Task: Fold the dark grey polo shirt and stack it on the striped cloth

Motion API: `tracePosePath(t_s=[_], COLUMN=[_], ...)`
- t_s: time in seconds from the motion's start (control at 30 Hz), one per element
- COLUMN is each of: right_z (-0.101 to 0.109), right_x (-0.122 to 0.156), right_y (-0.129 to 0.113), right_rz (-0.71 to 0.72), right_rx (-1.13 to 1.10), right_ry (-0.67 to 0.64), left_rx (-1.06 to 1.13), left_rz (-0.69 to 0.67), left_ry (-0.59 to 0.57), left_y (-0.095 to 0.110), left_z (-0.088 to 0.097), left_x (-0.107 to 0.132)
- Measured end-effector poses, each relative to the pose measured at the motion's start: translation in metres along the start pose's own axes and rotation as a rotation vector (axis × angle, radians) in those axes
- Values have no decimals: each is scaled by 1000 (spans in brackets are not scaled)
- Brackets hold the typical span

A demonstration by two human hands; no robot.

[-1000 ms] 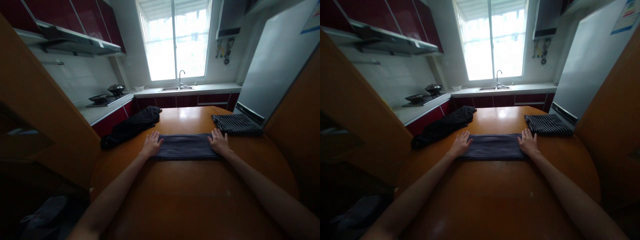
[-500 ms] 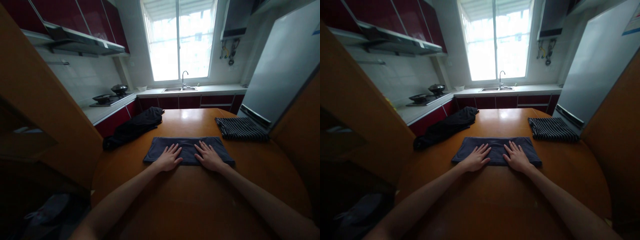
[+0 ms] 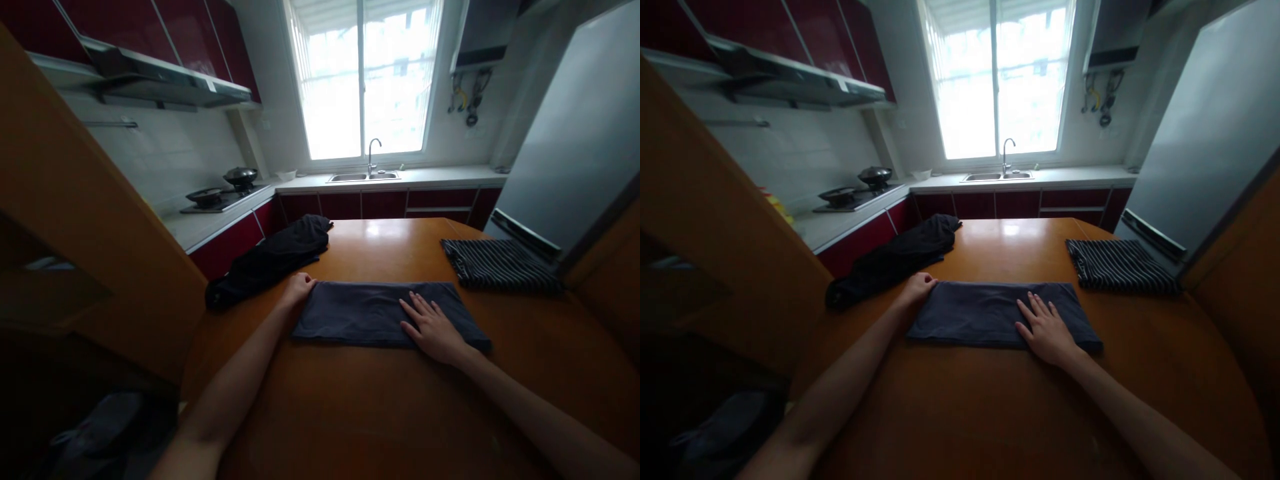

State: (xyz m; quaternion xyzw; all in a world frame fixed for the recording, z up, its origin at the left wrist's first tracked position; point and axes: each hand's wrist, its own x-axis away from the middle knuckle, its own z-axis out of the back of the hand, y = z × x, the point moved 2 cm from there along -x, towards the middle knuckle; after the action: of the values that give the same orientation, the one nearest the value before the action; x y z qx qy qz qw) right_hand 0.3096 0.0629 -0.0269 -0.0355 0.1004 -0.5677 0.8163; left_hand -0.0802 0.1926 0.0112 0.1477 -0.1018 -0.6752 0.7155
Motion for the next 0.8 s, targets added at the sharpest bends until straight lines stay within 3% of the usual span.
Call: tracePosePath(t_s=[0.13,0.27,0.4,0.47,0.57,0.67,0.73,0.8], right_z=[-1,-2,-1,0,1,7,14,20], right_x=[0,1,0,0,0,-4,-11,-19], right_y=[1,1,1,1,-1,-3,0,8], right_rz=[4,5,6,7,2,-44,-100,-133], right_rx=[0,-7,-11,-19,-46,-108,-135,-115], right_ry=[-1,8,0,-17,-41,-49,5,85], left_rx=[7,-41,-114,-136,-114,-64,-69,-94], left_rz=[14,58,49,-9,-289,-602,-675,-705], left_ry=[15,45,98,138,136,54,-10,-47], left_y=[-3,-5,11,35,95,159,189,204], left_z=[-10,-9,1,3,-9,-40,-64,-84], left_x=[-5,-1,13,24,42,63,75,83])
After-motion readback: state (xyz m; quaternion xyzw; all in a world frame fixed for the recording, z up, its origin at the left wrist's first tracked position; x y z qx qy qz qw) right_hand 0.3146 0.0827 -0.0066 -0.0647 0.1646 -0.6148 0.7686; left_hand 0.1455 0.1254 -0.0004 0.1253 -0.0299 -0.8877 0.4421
